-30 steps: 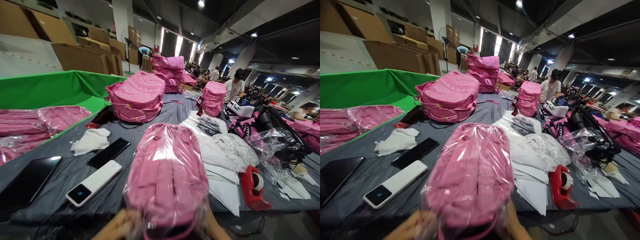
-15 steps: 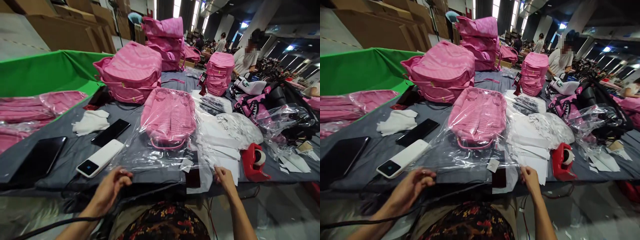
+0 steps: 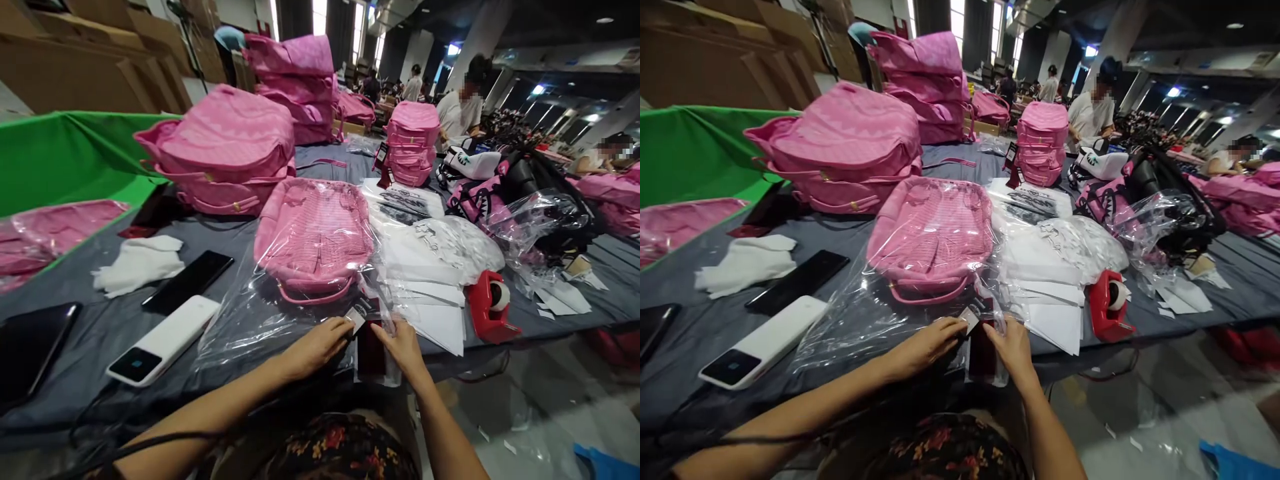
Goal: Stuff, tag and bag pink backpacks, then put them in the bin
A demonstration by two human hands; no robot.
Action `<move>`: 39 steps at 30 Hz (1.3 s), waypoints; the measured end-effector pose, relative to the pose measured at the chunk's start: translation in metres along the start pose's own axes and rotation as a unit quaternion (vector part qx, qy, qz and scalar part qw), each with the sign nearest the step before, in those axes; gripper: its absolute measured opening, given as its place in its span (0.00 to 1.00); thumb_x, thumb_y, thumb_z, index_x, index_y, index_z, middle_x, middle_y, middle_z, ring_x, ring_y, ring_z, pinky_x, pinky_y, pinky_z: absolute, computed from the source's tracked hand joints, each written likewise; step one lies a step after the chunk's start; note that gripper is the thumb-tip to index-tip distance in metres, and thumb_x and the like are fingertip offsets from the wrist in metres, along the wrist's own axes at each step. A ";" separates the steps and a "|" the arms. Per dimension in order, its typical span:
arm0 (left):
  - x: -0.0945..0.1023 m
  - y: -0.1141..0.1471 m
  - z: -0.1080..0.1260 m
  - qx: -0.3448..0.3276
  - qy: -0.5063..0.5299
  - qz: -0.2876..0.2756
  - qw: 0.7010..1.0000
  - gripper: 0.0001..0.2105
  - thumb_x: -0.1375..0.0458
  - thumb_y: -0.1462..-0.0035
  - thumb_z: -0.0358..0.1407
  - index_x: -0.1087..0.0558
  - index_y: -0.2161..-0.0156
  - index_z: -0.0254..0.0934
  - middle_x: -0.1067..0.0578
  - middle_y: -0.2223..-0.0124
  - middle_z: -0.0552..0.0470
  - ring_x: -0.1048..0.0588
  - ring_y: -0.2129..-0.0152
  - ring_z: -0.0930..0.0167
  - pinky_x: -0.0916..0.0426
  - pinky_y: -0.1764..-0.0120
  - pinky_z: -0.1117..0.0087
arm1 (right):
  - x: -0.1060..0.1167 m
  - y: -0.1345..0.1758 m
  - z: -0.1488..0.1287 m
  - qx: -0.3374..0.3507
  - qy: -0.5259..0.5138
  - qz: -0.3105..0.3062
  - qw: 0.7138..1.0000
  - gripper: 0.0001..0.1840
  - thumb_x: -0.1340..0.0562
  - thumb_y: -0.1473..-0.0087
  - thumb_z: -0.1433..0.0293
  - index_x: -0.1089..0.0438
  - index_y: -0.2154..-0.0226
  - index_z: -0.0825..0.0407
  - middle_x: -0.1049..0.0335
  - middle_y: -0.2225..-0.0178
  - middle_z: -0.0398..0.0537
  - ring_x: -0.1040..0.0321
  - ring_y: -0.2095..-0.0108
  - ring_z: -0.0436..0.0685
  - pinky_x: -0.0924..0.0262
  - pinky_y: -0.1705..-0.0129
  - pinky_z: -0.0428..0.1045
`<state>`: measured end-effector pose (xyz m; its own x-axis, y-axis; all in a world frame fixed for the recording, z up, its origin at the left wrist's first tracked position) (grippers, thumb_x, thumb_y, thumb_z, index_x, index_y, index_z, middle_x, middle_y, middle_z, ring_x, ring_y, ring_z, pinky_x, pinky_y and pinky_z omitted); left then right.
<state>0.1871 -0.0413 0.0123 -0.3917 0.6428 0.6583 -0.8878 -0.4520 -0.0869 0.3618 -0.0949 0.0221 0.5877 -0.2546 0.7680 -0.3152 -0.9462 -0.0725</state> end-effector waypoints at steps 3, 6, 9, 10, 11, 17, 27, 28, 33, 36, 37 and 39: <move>0.005 -0.004 -0.016 0.053 -0.060 -0.013 0.997 0.16 0.54 0.31 0.40 0.30 0.46 0.37 0.26 0.55 0.44 0.25 0.59 0.63 0.29 0.52 0.61 | -0.008 -0.003 0.000 -0.012 -0.002 -0.018 1.000 0.18 0.36 0.45 0.56 0.26 0.59 0.52 0.23 0.67 0.50 0.27 0.66 0.60 0.39 0.63 0.49; 0.011 -0.004 -0.028 0.118 -0.098 0.011 0.988 0.19 0.53 0.31 0.41 0.34 0.41 0.36 0.29 0.48 0.41 0.25 0.53 0.59 0.30 0.49 0.57 | -0.014 -0.004 -0.004 0.019 -0.063 -0.045 0.997 0.18 0.39 0.43 0.55 0.26 0.60 0.52 0.23 0.66 0.49 0.29 0.64 0.59 0.39 0.60 0.50; 0.010 -0.005 -0.029 0.129 -0.070 0.050 0.988 0.22 0.52 0.32 0.42 0.39 0.37 0.39 0.33 0.42 0.41 0.27 0.46 0.60 0.32 0.44 0.58 | -0.015 -0.001 -0.005 0.039 -0.142 -0.067 0.987 0.25 0.49 0.36 0.51 0.28 0.65 0.52 0.26 0.68 0.46 0.32 0.66 0.56 0.39 0.61 0.48; 0.008 -0.006 -0.028 0.132 -0.053 0.060 0.988 0.21 0.52 0.32 0.42 0.39 0.37 0.40 0.32 0.43 0.42 0.27 0.47 0.61 0.32 0.44 0.59 | -0.014 0.001 -0.004 0.035 -0.152 -0.068 0.985 0.27 0.52 0.35 0.50 0.29 0.68 0.52 0.27 0.69 0.45 0.33 0.67 0.55 0.40 0.63 0.47; 0.007 -0.007 -0.029 0.141 -0.042 0.068 0.987 0.21 0.52 0.32 0.43 0.38 0.38 0.39 0.31 0.44 0.42 0.26 0.48 0.62 0.32 0.45 0.59 | -0.013 0.003 -0.002 0.031 -0.154 -0.067 0.985 0.29 0.54 0.34 0.50 0.31 0.69 0.52 0.28 0.71 0.44 0.34 0.69 0.54 0.40 0.64 0.47; -0.001 -0.003 -0.040 0.254 -0.024 0.024 0.967 0.21 0.50 0.35 0.47 0.33 0.44 0.37 0.22 0.58 0.44 0.22 0.60 0.59 0.33 0.58 0.63 | -0.003 0.018 0.009 0.008 -0.060 -0.022 0.998 0.21 0.50 0.35 0.56 0.31 0.69 0.50 0.31 0.75 0.44 0.35 0.73 0.54 0.47 0.68 0.46; -0.019 -0.024 -0.015 0.138 -0.017 -0.017 0.990 0.16 0.51 0.33 0.40 0.24 0.51 0.38 0.20 0.56 0.45 0.21 0.60 0.62 0.30 0.55 0.67 | -0.019 0.027 0.005 -0.041 -0.047 0.018 0.998 0.15 0.42 0.38 0.57 0.29 0.61 0.51 0.25 0.72 0.45 0.28 0.73 0.55 0.45 0.71 0.45; -0.018 -0.024 -0.014 0.126 -0.078 -0.013 0.989 0.16 0.52 0.32 0.38 0.24 0.51 0.36 0.21 0.54 0.43 0.21 0.58 0.62 0.30 0.54 0.65 | -0.017 0.028 0.004 -0.037 -0.028 0.026 0.999 0.13 0.40 0.39 0.59 0.29 0.60 0.51 0.25 0.72 0.45 0.27 0.73 0.55 0.45 0.71 0.45; -0.006 -0.035 0.027 -0.100 -0.295 0.056 0.949 0.22 0.53 0.33 0.28 0.37 0.35 0.34 0.35 0.34 0.35 0.35 0.37 0.57 0.37 0.39 0.56 | -0.011 0.044 -0.010 0.028 0.113 0.035 0.993 0.08 0.43 0.37 0.69 0.30 0.58 0.52 0.23 0.72 0.47 0.25 0.73 0.56 0.47 0.73 0.46; -0.018 -0.046 0.057 -0.263 -0.335 -0.028 0.904 0.17 0.49 0.32 0.31 0.30 0.41 0.39 0.33 0.34 0.44 0.39 0.35 0.58 0.44 0.35 0.54 | -0.015 0.062 -0.024 0.082 0.166 0.051 0.981 0.10 0.44 0.40 0.74 0.31 0.56 0.53 0.22 0.72 0.47 0.26 0.76 0.55 0.49 0.76 0.46; -0.022 -0.050 0.063 -0.292 -0.336 -0.062 0.893 0.13 0.48 0.32 0.32 0.26 0.47 0.39 0.29 0.37 0.45 0.37 0.36 0.59 0.44 0.35 0.55 | -0.015 0.069 -0.031 0.103 0.175 0.065 0.977 0.11 0.45 0.40 0.75 0.31 0.56 0.53 0.22 0.72 0.47 0.26 0.77 0.54 0.48 0.77 0.46; -0.023 -0.054 0.072 -0.326 -0.323 -0.103 0.883 0.09 0.46 0.33 0.32 0.22 0.57 0.38 0.24 0.44 0.46 0.32 0.41 0.62 0.42 0.36 0.59 | -0.010 0.086 -0.045 0.152 0.167 0.088 0.970 0.11 0.46 0.38 0.75 0.31 0.57 0.53 0.23 0.72 0.47 0.27 0.77 0.53 0.46 0.77 0.46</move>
<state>0.2615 -0.0760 0.0559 -0.1724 0.0882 0.9811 -0.9572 0.2202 -0.1880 0.2954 -0.1645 0.0363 0.2539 -0.3864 0.8867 -0.1235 -0.9222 -0.3665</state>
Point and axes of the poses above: each hand's wrist, its own y-axis away from the middle knuckle, its own x-axis out of the back of the hand, z = x × y, the point moved 8 cm from there along -y, towards the middle knuckle
